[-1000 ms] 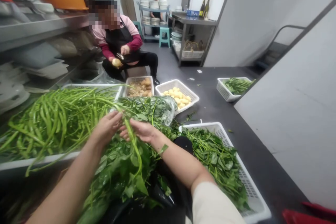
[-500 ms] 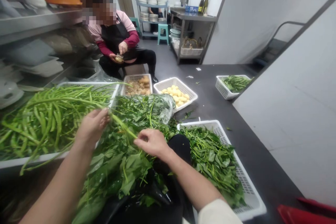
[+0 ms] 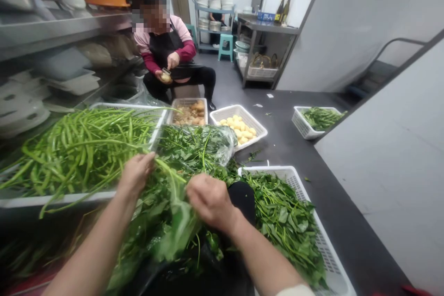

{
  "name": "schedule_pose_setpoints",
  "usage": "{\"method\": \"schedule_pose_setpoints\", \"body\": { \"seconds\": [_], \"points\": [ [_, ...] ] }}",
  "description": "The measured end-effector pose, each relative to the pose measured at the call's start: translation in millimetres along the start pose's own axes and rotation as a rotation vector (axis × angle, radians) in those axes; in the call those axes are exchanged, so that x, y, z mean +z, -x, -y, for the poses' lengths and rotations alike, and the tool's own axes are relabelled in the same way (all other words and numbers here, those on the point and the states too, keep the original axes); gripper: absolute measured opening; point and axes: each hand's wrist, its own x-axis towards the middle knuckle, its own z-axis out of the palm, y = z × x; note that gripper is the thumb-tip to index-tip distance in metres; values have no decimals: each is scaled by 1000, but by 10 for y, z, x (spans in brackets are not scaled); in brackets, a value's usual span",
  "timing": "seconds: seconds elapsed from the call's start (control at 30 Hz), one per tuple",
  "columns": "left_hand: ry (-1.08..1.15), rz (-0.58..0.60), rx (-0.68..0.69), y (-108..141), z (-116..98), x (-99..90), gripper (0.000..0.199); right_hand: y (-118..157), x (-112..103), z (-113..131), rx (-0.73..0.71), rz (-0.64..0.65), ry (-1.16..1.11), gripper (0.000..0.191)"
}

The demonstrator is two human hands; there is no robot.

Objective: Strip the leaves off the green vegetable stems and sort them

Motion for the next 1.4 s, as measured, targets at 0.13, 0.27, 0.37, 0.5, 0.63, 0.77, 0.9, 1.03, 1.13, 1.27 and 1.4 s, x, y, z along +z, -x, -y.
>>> {"method": "schedule_pose_setpoints", "body": {
  "seconds": [0.13,0.27,0.37,0.5,0.63,0.77,0.9,1.03,1.13,1.27,1.4],
  "points": [
    [-20,-7,48,103,-48,9,26,-31,16,-212,512,122,-164,14],
    [-143,16,156,270,-162,57,25,-135,173,-285,510,230,148,16],
    [-205,45,212,346,-206,75,25,-182,311,-306,423,365,360,25],
    [-23,167,38,331,-91,127,29,-144,404,-252,125,360,495,29],
    [103,235,-164,244,167,213,39,-81,148,-2,-218,208,455,35],
    [102,261,-178,184,288,237,43,142,-466,-67,-24,141,513,36],
    [92,317,-135,198,231,277,41,612,-950,-493,499,387,728,33],
    [42,363,-93,354,210,418,38,744,-766,-615,724,431,570,17],
    [-1,406,-84,528,263,534,35,503,-270,-519,748,295,256,21],
    [-122,475,-27,602,332,533,31,198,233,-488,694,279,139,31],
    [-303,538,170,346,271,297,26,178,201,-540,749,345,-104,35]
  ]
}}
